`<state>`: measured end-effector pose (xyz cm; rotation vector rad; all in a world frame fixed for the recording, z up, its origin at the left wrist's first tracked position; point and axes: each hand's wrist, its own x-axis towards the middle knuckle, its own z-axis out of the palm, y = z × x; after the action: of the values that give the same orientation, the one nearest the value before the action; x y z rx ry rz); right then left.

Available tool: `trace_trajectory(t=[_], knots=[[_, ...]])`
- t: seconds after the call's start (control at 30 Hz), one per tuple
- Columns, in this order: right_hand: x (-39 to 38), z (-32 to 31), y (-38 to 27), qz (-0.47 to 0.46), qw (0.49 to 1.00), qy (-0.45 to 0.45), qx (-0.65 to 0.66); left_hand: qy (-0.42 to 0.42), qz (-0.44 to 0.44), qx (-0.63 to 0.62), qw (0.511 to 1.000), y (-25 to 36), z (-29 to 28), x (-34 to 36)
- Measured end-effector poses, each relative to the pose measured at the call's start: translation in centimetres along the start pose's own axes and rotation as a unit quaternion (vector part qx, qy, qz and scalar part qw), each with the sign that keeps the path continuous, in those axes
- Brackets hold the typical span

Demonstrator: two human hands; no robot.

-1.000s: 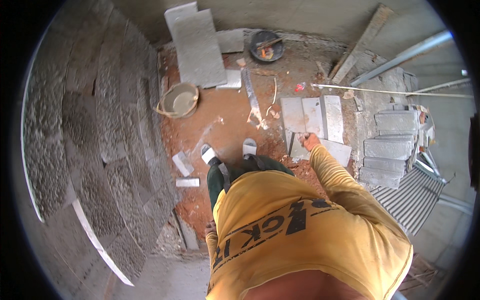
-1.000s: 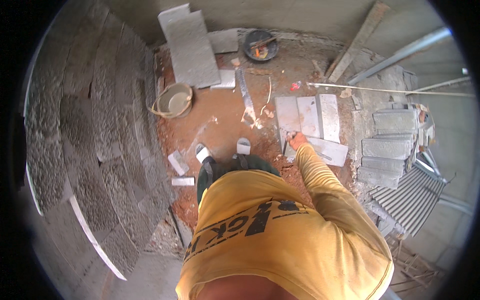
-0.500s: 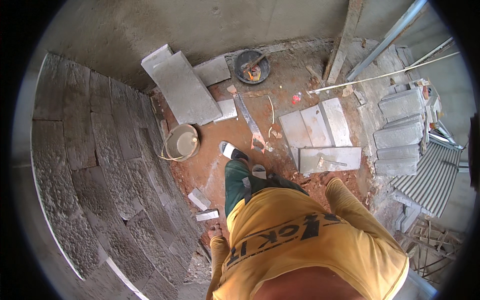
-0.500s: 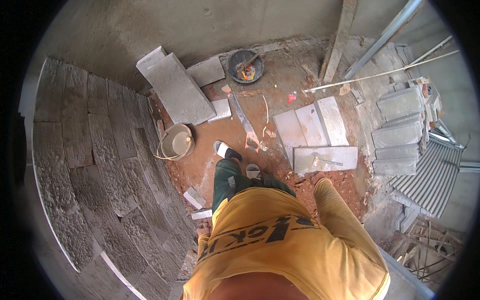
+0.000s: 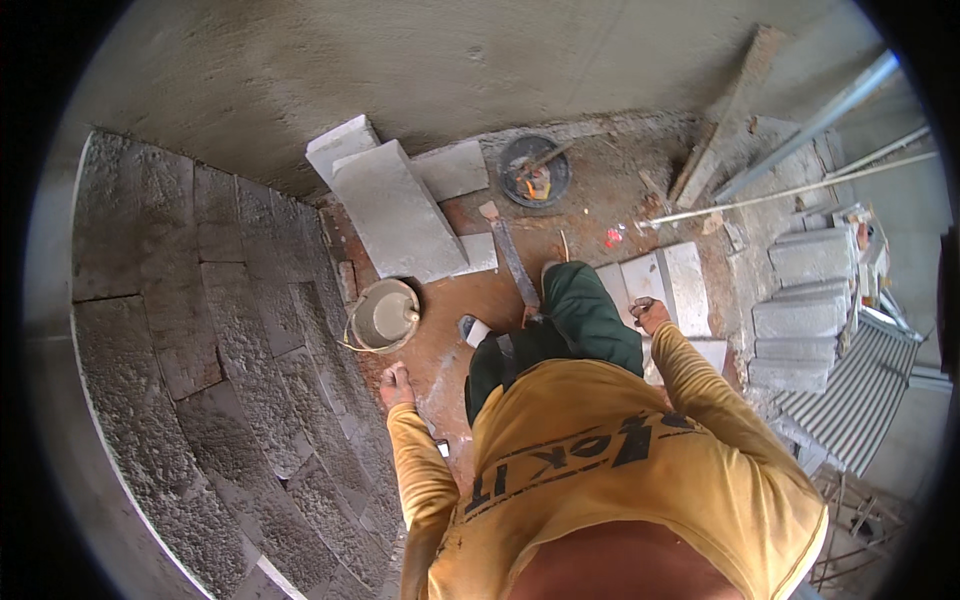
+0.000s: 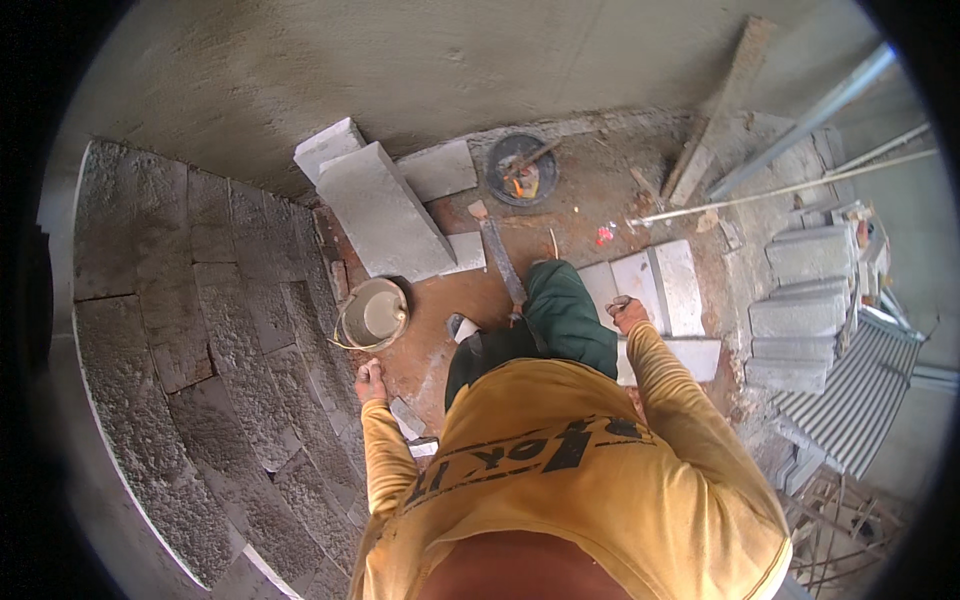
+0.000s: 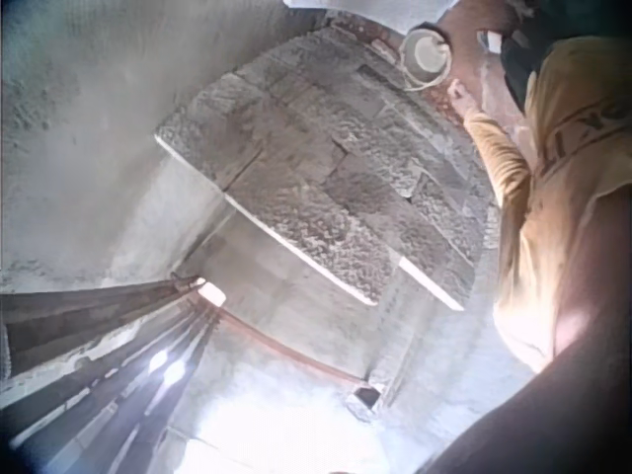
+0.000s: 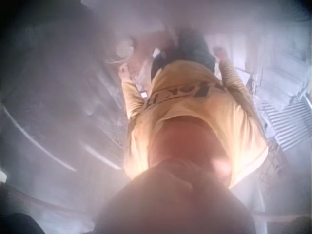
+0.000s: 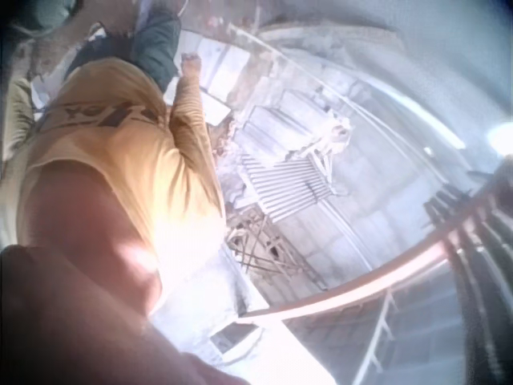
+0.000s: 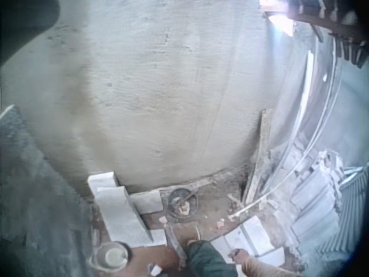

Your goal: The person applies mortar to a curved concrete wall using a trowel, then places and adjusts white blocks along the mortar line. They use a hammer to tap blocks into position and a measuring tape to check alignment.

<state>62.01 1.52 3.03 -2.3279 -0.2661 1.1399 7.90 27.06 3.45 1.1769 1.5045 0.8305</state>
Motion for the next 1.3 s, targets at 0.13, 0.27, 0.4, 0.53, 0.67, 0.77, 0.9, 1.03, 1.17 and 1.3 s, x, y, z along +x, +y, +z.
trace_trajectory(t=[0.13,0.27,0.4,0.53,0.67,0.77,0.9,1.03,1.17,1.3], knots=[[8.1,-0.8,-8.7,-0.018,0.972,-0.023,-0.234,0.059,-0.016,0.026,0.998,-1.5,2.5,-2.7],[20.9,3.2,-17.1,-0.117,0.840,-0.144,-0.509,0.201,-0.245,0.007,0.949,-9.3,7.0,-13.1],[34.0,8.4,-20.7,-0.131,0.776,-0.140,-0.601,0.240,-0.573,0.046,0.782,-11.1,18.1,-26.5],[45.2,13.4,-22.3,-0.174,0.733,-0.130,-0.645,0.123,-0.597,0.094,0.787,-10.0,30.0,-29.6],[53.4,20.7,-24.6,-0.258,0.752,-0.106,-0.597,0.085,-0.612,0.133,0.775,-9.2,33.1,-28.5],[58.1,25.5,-23.5,-0.266,0.780,-0.093,-0.559,0.037,-0.638,0.201,0.742,-7.8,33.5,-31.8],[61.1,28.5,-20.0,-0.244,0.798,-0.083,-0.544,-0.042,-0.659,0.250,0.708,-5.8,35.9,-36.6],[61.2,28.3,-17.7,-0.226,0.814,-0.081,-0.528,0.024,-0.681,0.167,0.712,-4.2,37.3,-36.0],[60.1,27.2,-17.4,-0.215,0.839,-0.076,-0.493,0.045,-0.681,0.140,0.718,-3.0,36.9,-33.3],[57.2,24.8,-17.3,-0.216,0.874,-0.080,-0.427,0.061,-0.659,0.119,0.740,-3.2,35.8,-31.7]])
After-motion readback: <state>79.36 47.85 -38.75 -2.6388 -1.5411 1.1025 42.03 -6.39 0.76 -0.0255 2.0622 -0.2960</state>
